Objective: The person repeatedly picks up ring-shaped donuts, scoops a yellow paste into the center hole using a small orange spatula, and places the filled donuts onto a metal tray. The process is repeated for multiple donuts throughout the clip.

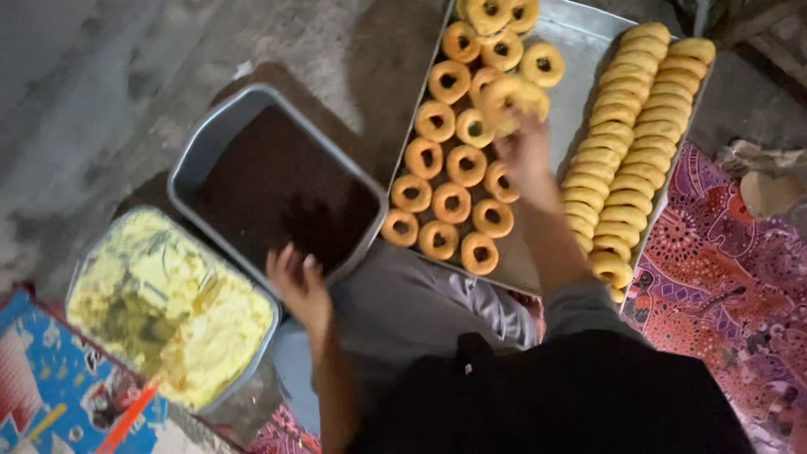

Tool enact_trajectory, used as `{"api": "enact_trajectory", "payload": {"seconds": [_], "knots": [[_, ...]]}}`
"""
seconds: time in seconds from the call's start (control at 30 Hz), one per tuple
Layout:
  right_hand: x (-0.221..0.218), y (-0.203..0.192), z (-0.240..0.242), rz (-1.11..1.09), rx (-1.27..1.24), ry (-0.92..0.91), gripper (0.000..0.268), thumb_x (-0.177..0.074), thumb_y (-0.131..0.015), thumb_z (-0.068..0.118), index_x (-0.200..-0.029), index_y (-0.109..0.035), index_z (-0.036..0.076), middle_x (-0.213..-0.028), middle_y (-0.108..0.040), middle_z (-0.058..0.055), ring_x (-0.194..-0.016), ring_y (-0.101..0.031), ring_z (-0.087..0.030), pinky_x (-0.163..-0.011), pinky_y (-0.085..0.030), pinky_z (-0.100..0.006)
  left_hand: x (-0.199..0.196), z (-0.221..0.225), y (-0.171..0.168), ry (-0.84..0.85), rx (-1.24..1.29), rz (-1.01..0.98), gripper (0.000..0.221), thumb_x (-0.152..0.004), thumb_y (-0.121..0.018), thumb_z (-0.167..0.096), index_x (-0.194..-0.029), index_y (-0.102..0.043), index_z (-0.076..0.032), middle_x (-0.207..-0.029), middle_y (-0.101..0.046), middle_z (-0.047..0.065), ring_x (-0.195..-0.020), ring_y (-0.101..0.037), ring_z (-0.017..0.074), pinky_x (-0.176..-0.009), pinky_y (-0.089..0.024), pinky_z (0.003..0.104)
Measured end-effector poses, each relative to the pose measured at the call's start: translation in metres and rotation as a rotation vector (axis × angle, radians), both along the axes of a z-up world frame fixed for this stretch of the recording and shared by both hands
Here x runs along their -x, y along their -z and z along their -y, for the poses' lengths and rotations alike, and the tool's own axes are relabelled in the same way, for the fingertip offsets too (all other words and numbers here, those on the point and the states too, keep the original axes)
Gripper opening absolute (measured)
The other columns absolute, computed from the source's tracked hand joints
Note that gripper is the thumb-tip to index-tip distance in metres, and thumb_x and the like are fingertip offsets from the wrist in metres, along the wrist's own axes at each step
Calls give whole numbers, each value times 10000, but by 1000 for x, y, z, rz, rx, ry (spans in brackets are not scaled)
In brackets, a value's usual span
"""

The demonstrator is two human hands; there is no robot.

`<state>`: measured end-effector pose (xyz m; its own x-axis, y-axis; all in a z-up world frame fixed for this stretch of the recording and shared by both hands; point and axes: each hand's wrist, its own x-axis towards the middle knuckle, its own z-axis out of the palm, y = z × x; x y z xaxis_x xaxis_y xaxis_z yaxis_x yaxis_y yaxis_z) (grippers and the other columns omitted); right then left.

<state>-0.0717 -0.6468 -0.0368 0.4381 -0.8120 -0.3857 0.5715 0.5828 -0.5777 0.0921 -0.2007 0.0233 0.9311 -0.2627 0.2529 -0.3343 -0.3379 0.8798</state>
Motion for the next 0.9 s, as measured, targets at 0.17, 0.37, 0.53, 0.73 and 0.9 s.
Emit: {"api": "enact_trajectory", "payload": {"seconds": [0.17,0.37,0.53,0.73,0.9], "knots": [[22,50,201,-168,367,419,266,-906,-798,-36,-1072,-600,24,-954,-686,-99,-746,-622,-199,-661,-523,-375,17,-21,10,-151,278,-222,461,-1084,-620,-101,-1507,-445,-47,-1497,-490,136,-1226,-596,226,-971,-578,351],[9,81,258,-579,384,70,220,-909,-848,15,-1086,-720,-16,-976,-774,-62,-836,-743,-190,-764,-636,-346,15,-9,-8,-229,209,-192,366,-1088,-576,-80,-1431,-455,-38,-1587,-419,120,-1295,-580,254,-993,-575,371],[6,101,276,-787,468,-91,248,-955,-832,85,-1131,-718,-48,-894,-712,-83,-719,-622,-212,-642,-490,-366,10,8,-25,-257,193,-239,365,-1086,-573,-73,-1434,-469,-39,-1598,-425,133,-1300,-589,269,-1005,-576,385],[52,55,207,-940,1154,101,464,-1058,-741,20,-1451,-500,-28,-1273,-661,-124,-1131,-656,-222,-981,-554,-369,22,20,-43,-200,228,-263,384,-1082,-594,-99,-1439,-468,-36,-1593,-428,137,-1299,-591,269,-1021,-583,408],[192,-25,31,-848,820,-741,278,-1063,-625,78,-1313,-516,30,-1115,-581,-100,-1020,-583,-208,-888,-489,-343,49,2,-60,-159,402,-264,388,-1097,-624,-123,-1444,-466,-49,-1608,-426,144,-1306,-589,264,-1051,-576,416]]}}
